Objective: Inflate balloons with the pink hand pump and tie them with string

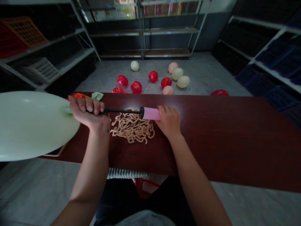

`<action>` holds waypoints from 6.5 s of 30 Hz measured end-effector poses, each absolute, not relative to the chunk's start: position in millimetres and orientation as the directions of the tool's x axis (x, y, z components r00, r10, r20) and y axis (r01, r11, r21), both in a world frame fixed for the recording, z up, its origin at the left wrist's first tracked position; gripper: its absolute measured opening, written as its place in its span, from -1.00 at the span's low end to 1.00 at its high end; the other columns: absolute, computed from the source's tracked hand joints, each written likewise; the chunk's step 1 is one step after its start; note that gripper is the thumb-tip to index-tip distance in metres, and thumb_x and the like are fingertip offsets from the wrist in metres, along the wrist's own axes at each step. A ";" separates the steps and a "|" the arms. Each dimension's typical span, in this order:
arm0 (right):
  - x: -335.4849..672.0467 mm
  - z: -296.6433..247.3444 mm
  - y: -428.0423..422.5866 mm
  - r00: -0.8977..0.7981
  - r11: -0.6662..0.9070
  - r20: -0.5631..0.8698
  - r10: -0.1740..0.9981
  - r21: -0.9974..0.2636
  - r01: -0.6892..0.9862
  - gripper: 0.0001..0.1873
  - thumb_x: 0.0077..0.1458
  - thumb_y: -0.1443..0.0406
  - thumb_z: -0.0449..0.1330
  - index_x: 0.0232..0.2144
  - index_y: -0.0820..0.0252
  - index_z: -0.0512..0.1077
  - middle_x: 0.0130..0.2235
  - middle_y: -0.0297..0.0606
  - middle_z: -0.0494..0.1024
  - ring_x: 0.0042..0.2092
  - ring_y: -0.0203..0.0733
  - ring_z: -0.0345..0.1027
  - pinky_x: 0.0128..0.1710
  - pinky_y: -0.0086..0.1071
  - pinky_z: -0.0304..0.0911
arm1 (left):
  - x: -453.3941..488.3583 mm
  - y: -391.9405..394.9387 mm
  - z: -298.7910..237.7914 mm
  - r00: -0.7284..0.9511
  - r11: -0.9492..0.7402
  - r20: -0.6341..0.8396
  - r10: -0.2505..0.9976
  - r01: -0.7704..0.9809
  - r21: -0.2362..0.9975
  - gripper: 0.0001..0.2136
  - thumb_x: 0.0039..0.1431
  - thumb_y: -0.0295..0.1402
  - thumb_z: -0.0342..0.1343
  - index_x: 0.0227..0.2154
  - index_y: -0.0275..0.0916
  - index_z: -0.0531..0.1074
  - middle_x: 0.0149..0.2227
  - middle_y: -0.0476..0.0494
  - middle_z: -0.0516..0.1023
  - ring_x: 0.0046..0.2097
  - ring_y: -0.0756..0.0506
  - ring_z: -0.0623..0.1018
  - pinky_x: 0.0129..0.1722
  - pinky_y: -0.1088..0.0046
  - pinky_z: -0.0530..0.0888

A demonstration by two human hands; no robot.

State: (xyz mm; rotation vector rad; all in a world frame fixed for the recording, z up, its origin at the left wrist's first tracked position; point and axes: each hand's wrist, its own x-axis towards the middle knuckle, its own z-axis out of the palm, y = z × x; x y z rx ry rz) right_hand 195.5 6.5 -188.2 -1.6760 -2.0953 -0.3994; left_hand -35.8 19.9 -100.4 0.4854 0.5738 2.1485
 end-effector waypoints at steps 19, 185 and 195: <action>184.2 -177.4 -1.3 -0.265 0.314 0.560 0.785 0.009 0.949 -0.77 0.20 0.24 0.08 -0.13 0.18 0.42 -0.25 -0.16 0.55 -0.20 -0.04 0.29 -0.19 -0.23 -0.03 | 24.2 21.7 -123.2 -0.396 -0.370 0.102 0.912 -0.693 0.619 -0.46 0.33 -0.07 -0.05 -0.68 -0.21 -0.09 -0.73 0.11 -0.01 -0.73 0.09 0.07 -0.68 0.49 0.12; 221.4 -187.0 1.5 -0.126 0.130 0.530 0.839 0.030 0.991 -0.73 0.06 0.20 0.18 -0.19 0.20 0.45 -0.25 -0.16 0.55 -0.21 -0.05 0.34 -0.16 -0.26 0.08 | -32.1 25.2 -114.7 -0.516 -0.512 0.138 0.846 -0.709 0.486 -0.50 0.36 -0.19 -0.07 -0.66 -0.21 -0.10 -0.73 0.11 -0.05 -0.74 0.09 0.00 -0.72 0.49 -0.01; 199.1 -176.0 -9.6 -0.232 0.279 0.471 0.851 -0.031 0.960 -0.74 0.03 0.22 0.21 -0.21 0.21 0.45 -0.29 -0.17 0.59 -0.27 -0.09 0.40 -0.22 -0.29 0.03 | 11.0 24.4 -117.3 -0.420 -0.421 0.136 0.897 -0.719 0.552 -0.47 0.30 -0.13 0.03 -0.68 -0.21 -0.08 -0.73 0.12 0.00 -0.75 0.11 0.05 -0.72 0.50 0.04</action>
